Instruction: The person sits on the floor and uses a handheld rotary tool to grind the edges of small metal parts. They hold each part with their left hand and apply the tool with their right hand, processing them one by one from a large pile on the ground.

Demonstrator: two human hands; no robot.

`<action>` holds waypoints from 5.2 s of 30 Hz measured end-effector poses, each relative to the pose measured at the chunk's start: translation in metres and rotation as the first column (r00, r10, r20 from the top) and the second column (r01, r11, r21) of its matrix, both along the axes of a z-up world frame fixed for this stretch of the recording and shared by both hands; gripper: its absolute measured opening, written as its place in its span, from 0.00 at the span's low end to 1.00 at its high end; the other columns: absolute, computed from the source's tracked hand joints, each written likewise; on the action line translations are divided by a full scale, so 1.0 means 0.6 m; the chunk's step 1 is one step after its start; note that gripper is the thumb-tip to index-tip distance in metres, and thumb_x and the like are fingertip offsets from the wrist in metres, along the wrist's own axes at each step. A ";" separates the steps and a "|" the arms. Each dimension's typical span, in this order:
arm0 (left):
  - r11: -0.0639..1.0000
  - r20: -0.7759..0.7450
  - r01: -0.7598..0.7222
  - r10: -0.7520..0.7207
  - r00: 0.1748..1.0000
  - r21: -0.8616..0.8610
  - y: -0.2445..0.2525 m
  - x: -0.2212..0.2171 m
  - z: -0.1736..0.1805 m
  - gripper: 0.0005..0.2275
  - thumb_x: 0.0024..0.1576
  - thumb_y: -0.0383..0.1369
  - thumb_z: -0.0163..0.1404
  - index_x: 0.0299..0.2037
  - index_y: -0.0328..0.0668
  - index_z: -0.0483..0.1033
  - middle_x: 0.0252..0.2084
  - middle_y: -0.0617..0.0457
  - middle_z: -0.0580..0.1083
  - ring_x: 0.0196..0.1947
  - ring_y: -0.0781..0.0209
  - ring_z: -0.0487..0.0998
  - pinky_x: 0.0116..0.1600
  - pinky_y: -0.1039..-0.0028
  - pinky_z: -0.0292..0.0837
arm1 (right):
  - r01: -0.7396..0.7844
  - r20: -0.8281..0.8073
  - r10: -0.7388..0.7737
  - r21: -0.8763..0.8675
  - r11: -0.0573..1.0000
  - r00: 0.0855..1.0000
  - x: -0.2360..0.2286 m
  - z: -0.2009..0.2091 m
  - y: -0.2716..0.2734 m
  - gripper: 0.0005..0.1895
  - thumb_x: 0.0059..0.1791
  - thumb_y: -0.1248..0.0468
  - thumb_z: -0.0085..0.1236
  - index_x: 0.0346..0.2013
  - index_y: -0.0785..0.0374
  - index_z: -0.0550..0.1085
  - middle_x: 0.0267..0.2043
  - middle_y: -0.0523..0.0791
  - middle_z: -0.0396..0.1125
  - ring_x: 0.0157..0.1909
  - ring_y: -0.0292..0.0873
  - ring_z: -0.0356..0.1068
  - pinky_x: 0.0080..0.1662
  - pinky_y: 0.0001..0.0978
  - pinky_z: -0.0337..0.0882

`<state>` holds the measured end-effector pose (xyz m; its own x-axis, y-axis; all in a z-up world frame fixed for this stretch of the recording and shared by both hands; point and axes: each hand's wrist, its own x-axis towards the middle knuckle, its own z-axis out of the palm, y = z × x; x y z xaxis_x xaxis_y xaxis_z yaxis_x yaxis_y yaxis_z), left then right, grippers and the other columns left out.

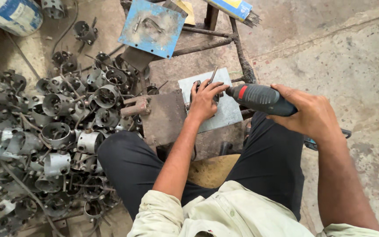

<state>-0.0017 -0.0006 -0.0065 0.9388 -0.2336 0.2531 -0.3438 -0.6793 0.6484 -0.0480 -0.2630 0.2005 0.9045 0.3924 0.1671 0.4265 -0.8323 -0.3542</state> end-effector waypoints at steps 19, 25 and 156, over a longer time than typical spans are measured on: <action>0.976 -0.111 -0.095 0.074 0.991 -0.195 -0.010 0.002 0.039 0.31 0.42 0.29 0.56 0.62 0.56 0.72 0.62 0.51 0.74 0.71 0.46 0.64 0.76 0.43 0.36 | -0.114 -0.108 0.085 -0.306 0.945 0.990 0.080 0.060 0.048 0.46 0.36 0.46 0.73 0.68 0.51 0.69 0.49 0.52 0.75 0.46 0.60 0.75 0.44 0.53 0.74; 0.662 0.043 0.154 -0.181 0.982 -0.733 -0.038 0.041 0.155 0.35 0.57 0.49 0.56 0.71 0.42 0.60 0.63 0.39 0.70 0.65 0.50 0.72 0.68 0.60 0.68 | -0.230 -0.106 0.207 -0.315 0.921 0.973 0.158 0.079 0.111 0.41 0.36 0.47 0.73 0.62 0.52 0.72 0.46 0.54 0.74 0.46 0.61 0.75 0.47 0.53 0.74; 0.898 -0.313 -0.265 0.379 0.871 0.351 -0.027 -0.006 0.018 0.44 0.37 0.63 0.60 0.60 0.42 0.67 0.65 0.41 0.61 0.64 0.37 0.59 0.59 0.35 0.58 | -0.267 -0.342 0.050 -0.624 0.735 0.938 0.257 0.053 0.172 0.36 0.31 0.41 0.78 0.48 0.50 0.79 0.41 0.50 0.78 0.44 0.55 0.78 0.48 0.51 0.78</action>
